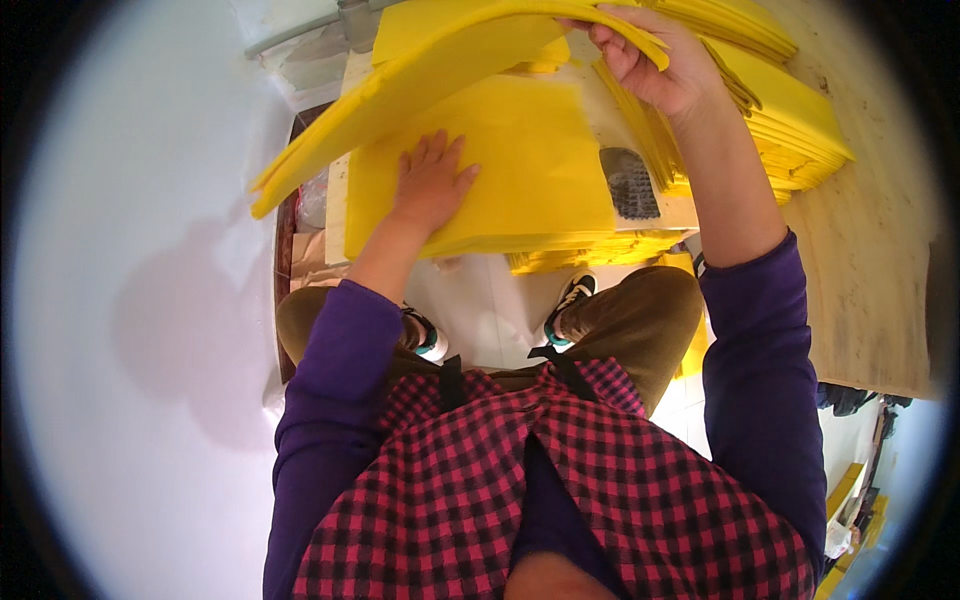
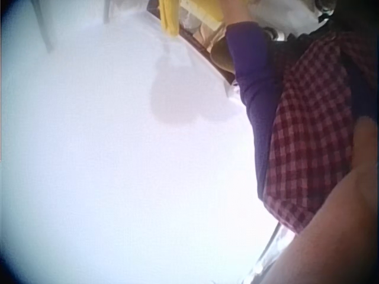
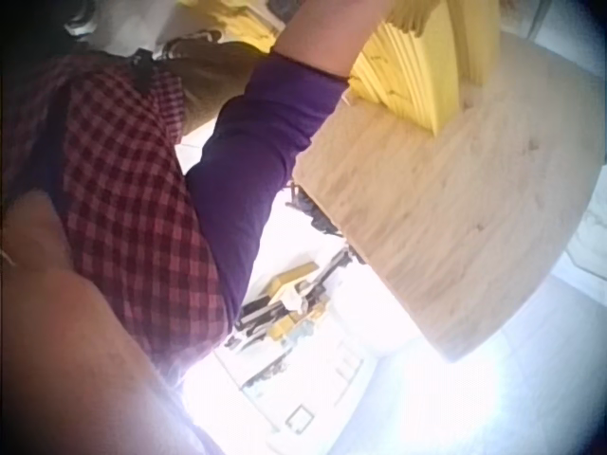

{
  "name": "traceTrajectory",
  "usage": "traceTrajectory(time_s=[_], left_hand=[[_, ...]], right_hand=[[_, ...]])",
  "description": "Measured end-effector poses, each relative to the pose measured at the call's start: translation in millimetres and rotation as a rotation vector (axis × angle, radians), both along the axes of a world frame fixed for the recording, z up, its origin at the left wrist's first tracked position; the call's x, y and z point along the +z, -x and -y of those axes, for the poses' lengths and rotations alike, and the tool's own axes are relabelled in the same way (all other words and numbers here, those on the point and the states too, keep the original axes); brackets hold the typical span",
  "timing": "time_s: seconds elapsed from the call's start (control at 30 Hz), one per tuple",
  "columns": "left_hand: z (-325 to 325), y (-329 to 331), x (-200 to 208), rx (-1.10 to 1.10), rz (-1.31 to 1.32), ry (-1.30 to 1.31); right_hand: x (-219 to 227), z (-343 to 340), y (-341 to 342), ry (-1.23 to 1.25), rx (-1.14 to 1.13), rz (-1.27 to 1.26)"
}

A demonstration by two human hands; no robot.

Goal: The person folds yellow sheets in half and stacks them on a table. They repeatedly pick up a sheet, fold it, and place it on a growing pile.

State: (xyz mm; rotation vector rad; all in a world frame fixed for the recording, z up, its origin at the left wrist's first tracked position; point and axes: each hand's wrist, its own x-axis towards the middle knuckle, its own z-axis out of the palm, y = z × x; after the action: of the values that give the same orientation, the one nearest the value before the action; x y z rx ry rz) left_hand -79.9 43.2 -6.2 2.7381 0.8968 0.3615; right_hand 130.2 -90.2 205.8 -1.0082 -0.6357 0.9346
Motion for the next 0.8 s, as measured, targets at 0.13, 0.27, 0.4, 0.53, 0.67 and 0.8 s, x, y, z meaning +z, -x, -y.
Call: traceTrajectory(time_s=[0.13, 0.27, 0.4, 0.53, 0.67, 0.8], left_hand=[[2, 0, 2, 0.02, 0.011, -0.003], [1, 1, 4, 0.032, 0.009, -0.007], [0, 2, 3, 0.035, 0.031, -0.023], [0, 4, 0, 0.047, 0.06, -0.044], [-7, 12, -3, -0.045, 0.147, -0.022], [-11, 21, -7, -0.084, 0.271, -0.22]], right_hand=[[9, 1, 20, -0.123, -0.064, -0.151], [16, -8, 13, -0.31, 0.22, -0.116], [4, 0, -11, -0.243, 0.229, -0.132], [-45, 20, -30, -0.127, 0.23, -0.057], [-123, 35, -31, 0.035, 0.088, -0.108], [-151, 55, -39, 0.223, 0.105, -0.086]])
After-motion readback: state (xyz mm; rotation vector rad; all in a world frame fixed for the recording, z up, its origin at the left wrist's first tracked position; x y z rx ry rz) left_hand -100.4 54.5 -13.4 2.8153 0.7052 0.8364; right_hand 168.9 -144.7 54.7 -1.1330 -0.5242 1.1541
